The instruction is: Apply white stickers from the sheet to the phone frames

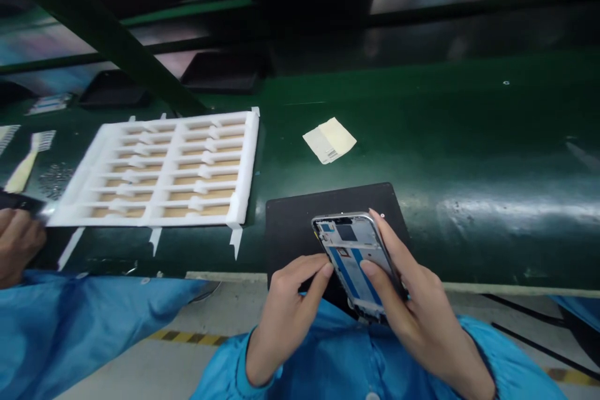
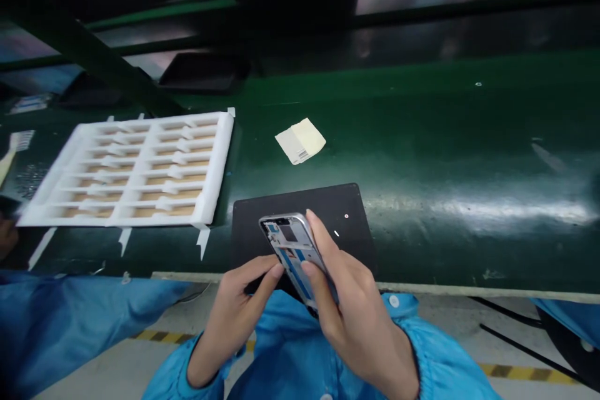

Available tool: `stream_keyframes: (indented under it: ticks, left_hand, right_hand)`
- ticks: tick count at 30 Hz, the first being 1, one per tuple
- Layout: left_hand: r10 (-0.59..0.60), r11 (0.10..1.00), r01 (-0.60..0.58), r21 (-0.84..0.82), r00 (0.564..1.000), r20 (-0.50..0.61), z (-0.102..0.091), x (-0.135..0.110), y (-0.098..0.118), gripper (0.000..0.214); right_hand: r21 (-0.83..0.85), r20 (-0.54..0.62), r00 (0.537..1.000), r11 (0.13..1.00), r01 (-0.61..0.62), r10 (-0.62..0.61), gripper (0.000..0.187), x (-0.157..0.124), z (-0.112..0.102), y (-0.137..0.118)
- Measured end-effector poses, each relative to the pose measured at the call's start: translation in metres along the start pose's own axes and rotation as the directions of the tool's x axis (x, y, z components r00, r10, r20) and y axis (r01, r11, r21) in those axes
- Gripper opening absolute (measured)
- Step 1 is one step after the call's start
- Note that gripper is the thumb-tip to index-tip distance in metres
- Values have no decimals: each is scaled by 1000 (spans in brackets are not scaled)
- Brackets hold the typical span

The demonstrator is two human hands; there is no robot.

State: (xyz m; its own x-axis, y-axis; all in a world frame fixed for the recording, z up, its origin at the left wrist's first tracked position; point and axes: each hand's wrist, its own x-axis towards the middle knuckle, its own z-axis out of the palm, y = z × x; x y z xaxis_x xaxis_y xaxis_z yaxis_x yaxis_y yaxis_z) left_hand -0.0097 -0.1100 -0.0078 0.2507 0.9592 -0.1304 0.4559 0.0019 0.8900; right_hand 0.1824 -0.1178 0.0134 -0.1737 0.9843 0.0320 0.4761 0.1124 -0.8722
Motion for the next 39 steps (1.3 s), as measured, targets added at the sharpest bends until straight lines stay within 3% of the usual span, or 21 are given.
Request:
stream_keyframes:
  ticks: [5,8,11,16,24,31,39]
  left_hand:
    - [76,989,-62,131,992,-104,3,-4,2,20]
    - [106,977,-70,200,979,-176,4,-7,5,16]
    - [83,975,-41,218,979,-188,4,-9,6,17]
    - [24,986,0,164,990,-139,0,-9,4,18]
    - [23,985,9,172,983,-180,1,-10,8,22]
    - [1,997,11,78,989,-149,3,-12,3,27]
    - [11,994,8,107,984,-177,7,-12,9,26]
  right_hand:
    - [-175,-2,985,970,168,-171,61,-3,5,-1]
    - [-283,-29,948,912,297,-317,65,-7,11,1]
    - [-357,-60,918,867,348,-393,70,-9,17,3]
    - [-335,-88,936,895,294,-340,68,-9,20,3]
    - [-373,-62,880,829,417,-471,71,-12,24,3]
    - [-327,-163,947,921,212,-276,72,-12,23,-4]
    - [-388,-181,896,867,313,-405,75,-18,33,1]
